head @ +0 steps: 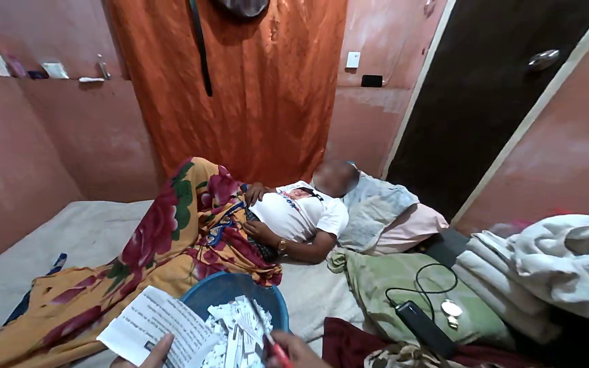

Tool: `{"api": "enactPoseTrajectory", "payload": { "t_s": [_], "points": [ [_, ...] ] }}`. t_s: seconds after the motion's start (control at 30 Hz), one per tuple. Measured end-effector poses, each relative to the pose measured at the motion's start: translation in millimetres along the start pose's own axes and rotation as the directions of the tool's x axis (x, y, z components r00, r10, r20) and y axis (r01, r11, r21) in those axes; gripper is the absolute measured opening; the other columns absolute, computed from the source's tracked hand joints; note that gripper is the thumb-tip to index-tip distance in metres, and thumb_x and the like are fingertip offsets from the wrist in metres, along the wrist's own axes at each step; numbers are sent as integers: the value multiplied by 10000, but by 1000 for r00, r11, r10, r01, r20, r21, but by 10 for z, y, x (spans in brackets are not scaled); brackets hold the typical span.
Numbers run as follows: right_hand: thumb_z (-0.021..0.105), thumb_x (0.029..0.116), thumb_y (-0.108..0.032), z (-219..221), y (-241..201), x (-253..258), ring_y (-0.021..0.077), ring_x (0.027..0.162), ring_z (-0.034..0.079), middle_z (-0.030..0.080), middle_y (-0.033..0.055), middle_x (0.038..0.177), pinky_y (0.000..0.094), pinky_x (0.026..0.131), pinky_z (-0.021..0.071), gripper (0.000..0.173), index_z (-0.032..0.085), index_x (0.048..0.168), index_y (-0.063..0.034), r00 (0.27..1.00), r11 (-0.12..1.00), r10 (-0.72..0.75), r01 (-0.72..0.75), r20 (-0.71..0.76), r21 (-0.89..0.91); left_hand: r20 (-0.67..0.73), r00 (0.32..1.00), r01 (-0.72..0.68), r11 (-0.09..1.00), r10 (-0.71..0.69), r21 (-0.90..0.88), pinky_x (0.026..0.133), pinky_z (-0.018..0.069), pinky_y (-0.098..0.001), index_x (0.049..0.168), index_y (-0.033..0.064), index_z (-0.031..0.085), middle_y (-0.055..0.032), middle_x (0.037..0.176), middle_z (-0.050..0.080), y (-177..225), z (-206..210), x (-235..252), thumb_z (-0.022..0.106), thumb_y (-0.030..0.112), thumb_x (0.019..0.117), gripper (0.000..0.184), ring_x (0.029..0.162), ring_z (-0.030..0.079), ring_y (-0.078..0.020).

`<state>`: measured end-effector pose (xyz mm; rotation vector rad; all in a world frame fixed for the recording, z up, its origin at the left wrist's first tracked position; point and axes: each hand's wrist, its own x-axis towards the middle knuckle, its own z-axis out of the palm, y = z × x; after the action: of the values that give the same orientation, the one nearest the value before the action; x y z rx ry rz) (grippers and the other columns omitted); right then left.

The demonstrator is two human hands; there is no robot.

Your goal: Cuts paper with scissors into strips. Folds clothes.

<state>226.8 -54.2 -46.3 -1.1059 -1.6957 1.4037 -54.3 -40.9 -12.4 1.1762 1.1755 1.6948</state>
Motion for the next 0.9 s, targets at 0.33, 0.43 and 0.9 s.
{"api": "enactPoseTrajectory", "payload": {
  "t_s": [0.33, 0.43, 0.9],
  "points": [
    [602, 1011, -368, -1114, -821, 681, 154, 735, 638, 655, 78, 869, 362, 720, 556, 405, 620, 1128, 19, 959, 965, -39, -36, -280, -259, -15, 1000, 14, 1000, -15, 0, 810, 630, -245, 1091, 79, 563, 126, 882, 750, 153, 11, 6, 628, -118, 874, 300, 832, 728, 1],
    [602, 999, -340, -1112, -1028, 651, 57, 677, 616, 623, -17, 791, 258, 667, 544, 314, 598, 1049, -30, 940, 976, -160, 105, -301, -189, -35, 999, 5, 1000, -5, 9, 785, 632, -227, 1065, 74, 592, 123, 861, 757, 157, 31, -6, 614, -108, 870, 268, 815, 731, 7],
    [736, 879, -494, -742, -1131, 558, 267, 819, 649, 662, 142, 885, 501, 769, 538, 551, 656, 1090, 8, 960, 814, -228, 95, -164, -572, -60, 998, -11, 1000, 12, 16, 823, 634, -276, 1084, 16, 601, 51, 902, 756, 45, -67, 42, 701, -54, 846, 267, 854, 739, -50]
  ]
}}
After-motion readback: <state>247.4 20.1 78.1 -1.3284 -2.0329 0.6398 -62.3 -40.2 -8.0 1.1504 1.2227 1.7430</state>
